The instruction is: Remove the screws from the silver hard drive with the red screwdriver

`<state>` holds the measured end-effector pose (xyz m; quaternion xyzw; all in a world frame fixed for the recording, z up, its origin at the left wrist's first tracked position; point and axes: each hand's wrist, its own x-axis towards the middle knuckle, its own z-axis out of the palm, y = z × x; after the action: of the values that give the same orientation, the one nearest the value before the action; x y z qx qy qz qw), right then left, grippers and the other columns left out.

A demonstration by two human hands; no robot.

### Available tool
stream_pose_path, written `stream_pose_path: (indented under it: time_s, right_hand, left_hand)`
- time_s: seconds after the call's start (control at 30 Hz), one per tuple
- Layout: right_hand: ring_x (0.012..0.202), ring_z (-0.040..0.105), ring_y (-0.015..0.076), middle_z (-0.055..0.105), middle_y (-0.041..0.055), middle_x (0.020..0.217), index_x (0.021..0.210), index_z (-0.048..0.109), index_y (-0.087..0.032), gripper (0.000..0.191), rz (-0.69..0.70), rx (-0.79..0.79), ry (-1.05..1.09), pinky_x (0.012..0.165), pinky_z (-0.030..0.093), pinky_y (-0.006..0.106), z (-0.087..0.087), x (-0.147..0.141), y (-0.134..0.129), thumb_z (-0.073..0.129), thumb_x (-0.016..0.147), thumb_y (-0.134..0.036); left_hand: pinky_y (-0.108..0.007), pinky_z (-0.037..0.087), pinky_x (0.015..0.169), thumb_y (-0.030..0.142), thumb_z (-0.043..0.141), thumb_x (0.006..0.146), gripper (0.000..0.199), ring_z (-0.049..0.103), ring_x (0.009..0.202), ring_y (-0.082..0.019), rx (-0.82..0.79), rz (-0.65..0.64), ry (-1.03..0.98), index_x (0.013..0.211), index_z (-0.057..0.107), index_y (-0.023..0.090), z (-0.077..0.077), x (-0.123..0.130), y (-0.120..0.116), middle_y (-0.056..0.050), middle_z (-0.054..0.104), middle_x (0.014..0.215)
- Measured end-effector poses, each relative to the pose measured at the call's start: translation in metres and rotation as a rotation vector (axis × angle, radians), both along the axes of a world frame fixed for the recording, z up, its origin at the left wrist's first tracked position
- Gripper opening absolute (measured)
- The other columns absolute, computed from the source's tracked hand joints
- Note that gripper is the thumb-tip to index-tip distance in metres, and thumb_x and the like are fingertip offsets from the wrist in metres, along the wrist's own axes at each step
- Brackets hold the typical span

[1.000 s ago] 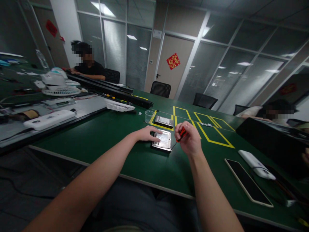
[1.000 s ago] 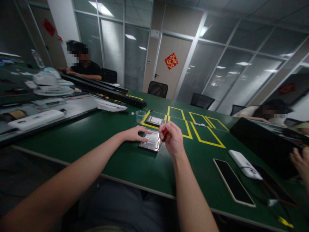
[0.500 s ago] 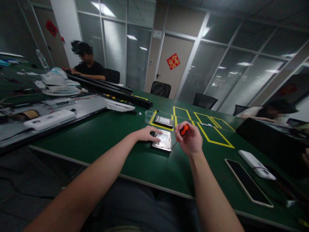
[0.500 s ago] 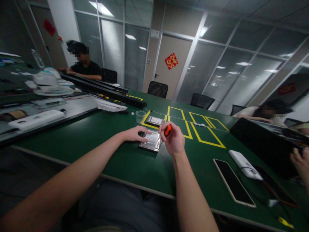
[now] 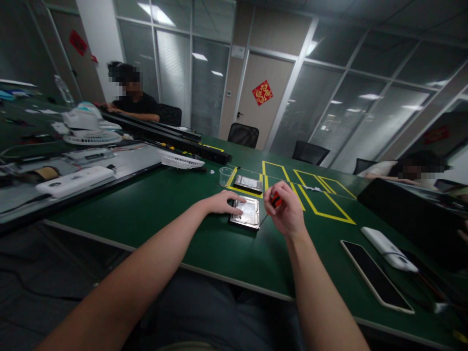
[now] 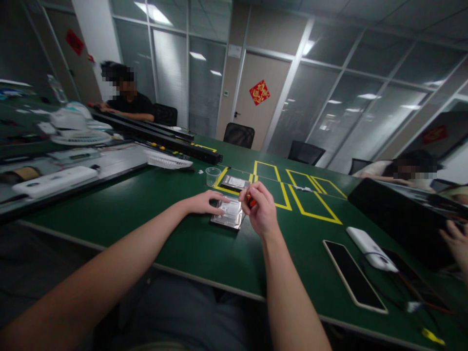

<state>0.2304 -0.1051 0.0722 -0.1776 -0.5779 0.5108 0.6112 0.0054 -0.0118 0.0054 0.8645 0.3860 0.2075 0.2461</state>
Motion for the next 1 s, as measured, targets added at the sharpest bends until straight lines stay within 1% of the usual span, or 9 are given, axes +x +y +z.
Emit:
stream_pose_path:
  time_s: [0.1,0.2,0.3,0.43,0.53,0.63,0.7,0.87,1.0]
  right_hand:
    - [0.041,0.042,0.0075,0.066,0.004,0.071,0.078,0.059,-0.019,0.026,0.032,0.019,0.007,0.043,0.026,0.023,0.0,0.0021,0.0018,0.048,0.094,-0.036]
    - [0.041,0.043,0.008,0.065,0.0052,0.07,0.073,0.062,-0.017,0.032,0.064,0.02,0.011,0.043,0.027,0.024,-0.0007,0.0034,0.0038,0.045,0.093,-0.036]
    - [0.043,0.046,0.0087,0.063,0.0043,0.071,0.071,0.061,-0.017,0.029,0.036,0.024,0.008,0.044,0.029,0.024,-0.0017,0.0027,0.0039,0.05,0.092,-0.033]
    - [0.046,0.051,0.0104,0.063,0.0023,0.072,0.072,0.057,-0.018,0.018,-0.008,0.045,0.006,0.043,0.034,0.024,-0.0028,0.0007,0.0021,0.058,0.088,-0.026]
    - [0.043,0.049,0.0094,0.065,0.0005,0.073,0.074,0.053,-0.02,0.016,-0.007,0.032,0.007,0.041,0.031,0.022,-0.0026,-0.0002,0.001,0.06,0.088,-0.022]
    - [0.039,0.042,0.0071,0.066,-0.0001,0.072,0.077,0.052,-0.021,0.015,-0.002,0.014,0.004,0.04,0.026,0.021,-0.0014,-0.0005,0.0009,0.059,0.09,-0.025]
    - [0.039,0.04,0.0069,0.067,0.0007,0.072,0.078,0.053,-0.021,0.017,0.0,0.011,0.002,0.041,0.025,0.021,-0.0006,0.0,0.0014,0.057,0.092,-0.029]
    - [0.04,0.04,0.0089,0.066,0.0046,0.07,0.08,0.063,-0.019,0.031,0.021,0.012,-0.006,0.042,0.027,0.024,-0.0013,0.004,0.0044,0.046,0.093,-0.041]
    - [0.042,0.044,0.0095,0.065,0.0041,0.07,0.074,0.061,-0.018,0.03,0.025,-0.001,-0.005,0.043,0.031,0.024,-0.0019,0.0042,0.0042,0.05,0.091,-0.04]
  left_hand:
    - [-0.041,0.031,0.116,0.062,0.076,0.077,0.066,0.044,0.138,-0.032,-0.001,0.007,-0.003,0.136,0.064,0.035,-0.0008,-0.0001,0.0009,-0.004,0.054,0.147]
    - [-0.042,0.031,0.116,0.062,0.076,0.077,0.066,0.044,0.138,-0.032,-0.003,0.007,-0.008,0.136,0.064,0.036,-0.0021,-0.0002,0.0024,-0.004,0.053,0.148]
    - [-0.041,0.031,0.116,0.061,0.076,0.078,0.066,0.045,0.137,-0.032,0.008,-0.003,-0.008,0.137,0.064,0.035,-0.0028,-0.0001,0.0033,-0.005,0.055,0.146]
    - [-0.041,0.031,0.116,0.06,0.076,0.078,0.065,0.045,0.137,-0.032,0.02,-0.004,-0.006,0.137,0.064,0.034,-0.0023,0.0001,0.0029,-0.006,0.054,0.146]
    - [-0.042,0.031,0.116,0.06,0.076,0.078,0.066,0.044,0.138,-0.032,0.008,0.001,0.0,0.137,0.063,0.035,-0.001,0.0,0.0016,-0.006,0.053,0.148]
    - [-0.042,0.03,0.116,0.061,0.076,0.078,0.066,0.043,0.139,-0.031,-0.007,0.002,0.003,0.137,0.063,0.035,0.0007,-0.0001,0.0003,-0.006,0.052,0.148]
    - [-0.042,0.03,0.117,0.061,0.076,0.078,0.067,0.042,0.139,-0.031,-0.017,0.007,0.005,0.138,0.063,0.035,0.0015,-0.0001,-0.0004,-0.006,0.052,0.148]
    - [-0.041,0.03,0.117,0.061,0.076,0.077,0.067,0.042,0.139,-0.032,-0.026,0.01,0.007,0.138,0.063,0.035,0.0016,0.0001,-0.0005,-0.005,0.052,0.149]
    - [-0.041,0.029,0.117,0.062,0.076,0.077,0.067,0.042,0.14,-0.032,-0.024,0.011,0.003,0.137,0.063,0.036,0.0013,0.0003,-0.0005,-0.005,0.052,0.148]
